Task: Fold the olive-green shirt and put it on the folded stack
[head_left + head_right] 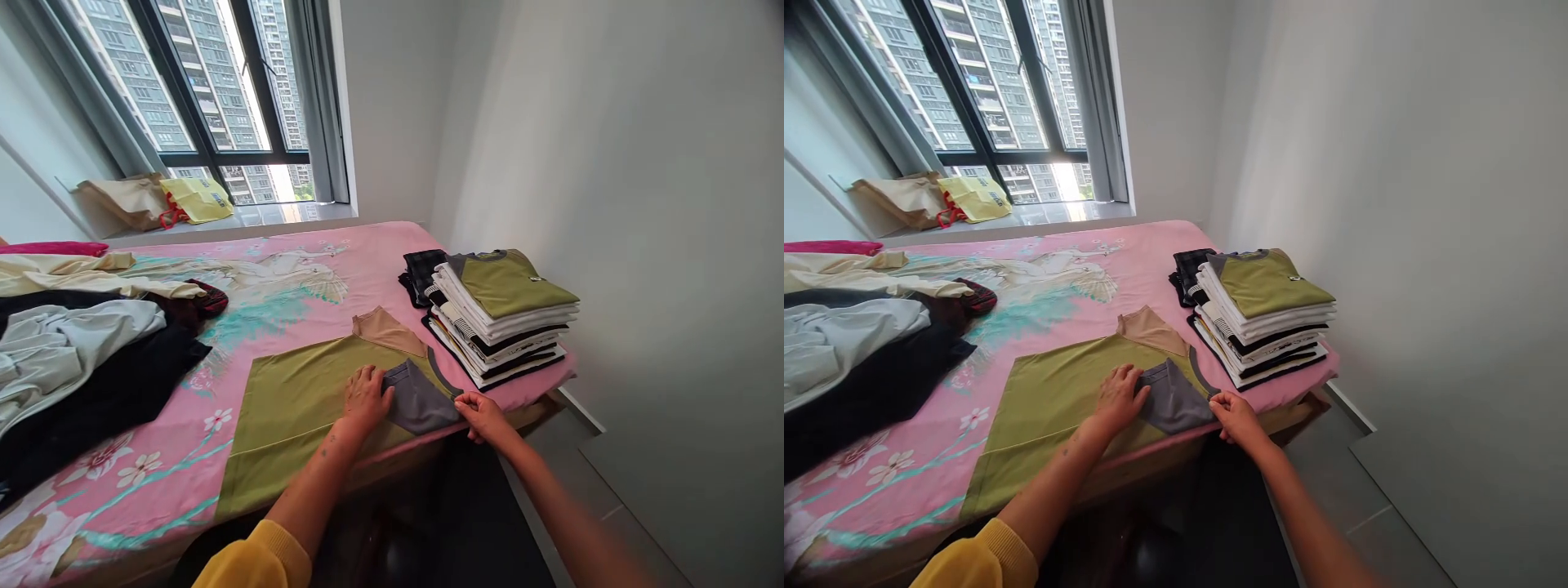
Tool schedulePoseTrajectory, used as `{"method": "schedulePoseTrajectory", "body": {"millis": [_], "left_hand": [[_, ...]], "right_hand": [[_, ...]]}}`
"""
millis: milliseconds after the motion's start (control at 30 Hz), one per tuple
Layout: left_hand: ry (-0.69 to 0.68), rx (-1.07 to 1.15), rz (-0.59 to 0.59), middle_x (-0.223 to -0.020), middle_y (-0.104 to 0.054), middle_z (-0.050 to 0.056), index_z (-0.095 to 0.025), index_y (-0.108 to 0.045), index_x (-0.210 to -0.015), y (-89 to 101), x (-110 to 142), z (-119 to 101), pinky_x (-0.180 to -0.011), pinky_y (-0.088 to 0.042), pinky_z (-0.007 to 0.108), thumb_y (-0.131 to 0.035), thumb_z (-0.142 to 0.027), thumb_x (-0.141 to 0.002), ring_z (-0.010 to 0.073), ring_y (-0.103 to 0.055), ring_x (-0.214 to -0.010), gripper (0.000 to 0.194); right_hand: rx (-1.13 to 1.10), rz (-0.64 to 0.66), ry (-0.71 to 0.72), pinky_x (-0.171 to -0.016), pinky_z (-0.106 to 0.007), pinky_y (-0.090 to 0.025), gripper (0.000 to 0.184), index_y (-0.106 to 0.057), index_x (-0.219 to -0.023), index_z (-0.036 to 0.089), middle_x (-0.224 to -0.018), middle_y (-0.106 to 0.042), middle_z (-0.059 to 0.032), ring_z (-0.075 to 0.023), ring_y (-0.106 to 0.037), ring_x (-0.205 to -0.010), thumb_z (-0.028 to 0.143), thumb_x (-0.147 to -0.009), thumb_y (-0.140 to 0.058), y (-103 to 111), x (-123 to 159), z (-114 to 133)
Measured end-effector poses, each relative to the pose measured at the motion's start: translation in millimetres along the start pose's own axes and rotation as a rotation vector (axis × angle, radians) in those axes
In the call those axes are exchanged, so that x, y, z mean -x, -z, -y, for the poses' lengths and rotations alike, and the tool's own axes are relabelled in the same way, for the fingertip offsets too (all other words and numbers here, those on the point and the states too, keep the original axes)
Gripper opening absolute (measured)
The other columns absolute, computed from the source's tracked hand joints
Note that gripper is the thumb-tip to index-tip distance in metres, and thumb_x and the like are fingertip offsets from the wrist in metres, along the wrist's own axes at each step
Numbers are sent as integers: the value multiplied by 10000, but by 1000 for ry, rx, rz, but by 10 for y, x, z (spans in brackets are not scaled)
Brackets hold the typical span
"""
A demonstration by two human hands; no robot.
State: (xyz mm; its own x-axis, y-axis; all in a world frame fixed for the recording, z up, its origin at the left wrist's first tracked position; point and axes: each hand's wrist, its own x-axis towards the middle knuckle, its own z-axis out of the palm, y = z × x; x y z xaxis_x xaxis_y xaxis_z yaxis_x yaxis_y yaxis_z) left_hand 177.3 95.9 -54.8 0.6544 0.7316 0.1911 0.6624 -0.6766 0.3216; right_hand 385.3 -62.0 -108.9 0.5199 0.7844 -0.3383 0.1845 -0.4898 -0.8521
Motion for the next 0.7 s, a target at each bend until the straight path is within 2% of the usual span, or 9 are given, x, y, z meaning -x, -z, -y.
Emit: {"method": "schedulePoseTrajectory", "body": {"millis": [67, 167, 400, 567, 700], "left_hand": [[55, -15, 65, -1145, -568, 112, -203, -623, -986, 5, -106, 23, -942, -342, 418, -556, -367, -786, 271, -458, -1123, 267], [111, -6, 119, -1006, -599, 88, -198, -630, -855, -3, -181, 86, -867, -367, 369, -552, -286, -752, 247, -501, -1025, 156], [188, 53, 112, -886, -617, 60, -179, -594, -808, -127, -213, 249, -755, -390, 295, -492, -186, -730, 192, -536, -870, 128], [214, 50, 90, -862, -607, 62, -179, -583, -758, -172, -203, 262, -723, -383, 294, -488, -162, -717, 203, -520, -864, 104], [212, 45, 85, -854, -598, 80, -177, -603, -745, -188, -205, 258, -743, -386, 311, -517, -224, -731, 223, -518, -885, 99]], "right_hand": [[-11, 2, 2, -310, -145, -371, 259, -516, -964, 189, -735, -610, 37, -47, -506, -353, 402, -816, -508, 21, 14, 11], [-26, 10, 11, -313, -159, -386, 249, -518, -962, 186, -755, -599, 33, -47, -505, -360, 390, -818, -506, 36, 40, 42], [-5, -25, 34, -323, -162, -367, 202, -531, -959, 194, -679, -537, 65, -40, -472, -357, 310, -793, -533, 23, -1, -5], [47, -61, 71, -381, -155, -396, 165, -563, -932, 191, -640, -547, 62, -39, -479, -388, 275, -795, -526, 23, -28, -23], [97, -75, 81, -405, -168, -403, 155, -574, -918, 195, -633, -562, 55, -51, -495, -397, 267, -801, -505, 25, -25, -9]]}}
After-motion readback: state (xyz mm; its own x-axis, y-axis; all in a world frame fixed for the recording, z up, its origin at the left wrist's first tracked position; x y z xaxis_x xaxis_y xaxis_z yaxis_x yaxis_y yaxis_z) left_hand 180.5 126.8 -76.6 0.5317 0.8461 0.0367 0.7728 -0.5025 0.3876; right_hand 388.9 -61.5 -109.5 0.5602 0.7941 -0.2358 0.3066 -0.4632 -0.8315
